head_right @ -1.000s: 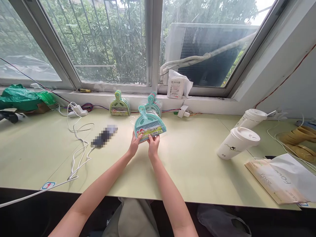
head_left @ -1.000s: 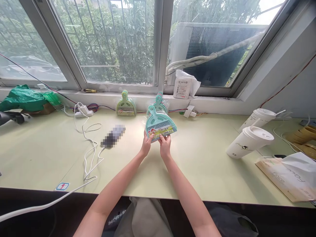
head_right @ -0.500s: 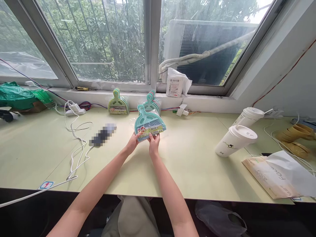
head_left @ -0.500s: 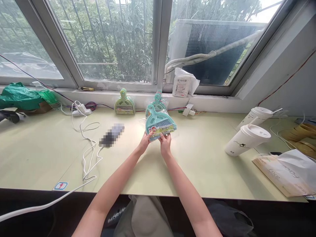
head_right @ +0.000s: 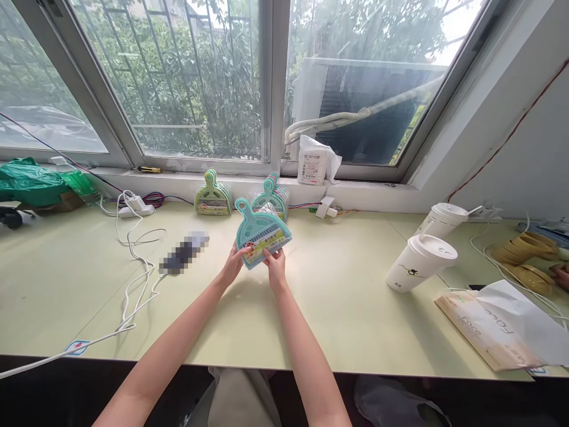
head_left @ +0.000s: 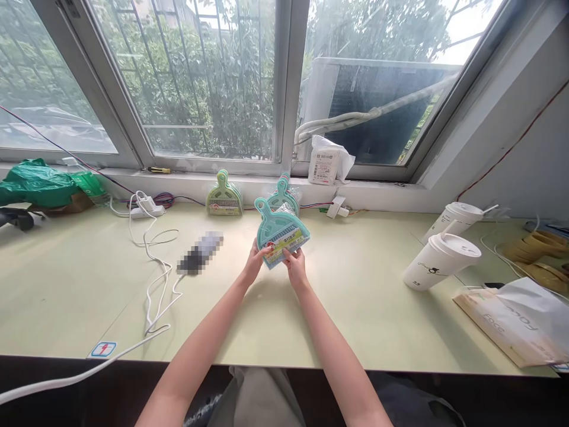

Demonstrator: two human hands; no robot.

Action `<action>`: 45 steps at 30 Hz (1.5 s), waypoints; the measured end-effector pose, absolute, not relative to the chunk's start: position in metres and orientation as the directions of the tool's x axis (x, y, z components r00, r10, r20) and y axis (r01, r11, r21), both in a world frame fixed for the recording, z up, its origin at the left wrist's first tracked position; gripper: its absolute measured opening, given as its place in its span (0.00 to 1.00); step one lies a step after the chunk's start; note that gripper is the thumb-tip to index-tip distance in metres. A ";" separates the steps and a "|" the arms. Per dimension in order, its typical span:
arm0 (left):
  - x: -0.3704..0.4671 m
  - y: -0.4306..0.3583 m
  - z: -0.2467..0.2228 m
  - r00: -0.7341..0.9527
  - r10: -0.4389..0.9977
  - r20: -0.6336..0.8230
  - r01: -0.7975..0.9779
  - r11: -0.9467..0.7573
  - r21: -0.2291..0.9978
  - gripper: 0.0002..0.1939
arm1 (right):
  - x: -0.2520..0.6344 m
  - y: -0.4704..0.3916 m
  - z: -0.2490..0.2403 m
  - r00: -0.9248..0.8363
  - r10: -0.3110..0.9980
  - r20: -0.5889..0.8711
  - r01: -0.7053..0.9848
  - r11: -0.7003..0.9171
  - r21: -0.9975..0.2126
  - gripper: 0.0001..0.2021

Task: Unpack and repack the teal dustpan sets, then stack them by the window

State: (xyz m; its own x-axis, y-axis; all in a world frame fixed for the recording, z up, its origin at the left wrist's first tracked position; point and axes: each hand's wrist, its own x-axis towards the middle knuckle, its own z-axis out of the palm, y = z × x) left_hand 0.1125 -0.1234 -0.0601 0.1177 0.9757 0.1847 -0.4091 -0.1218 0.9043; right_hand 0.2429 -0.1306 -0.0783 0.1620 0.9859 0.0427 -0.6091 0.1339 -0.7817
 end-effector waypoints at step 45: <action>0.067 -0.119 -0.072 0.448 0.879 -0.165 -0.075 0.221 0.972 0.36 | 0.277 -0.111 -0.101 0.325 0.787 0.525 0.319 0.431 -0.844 0.07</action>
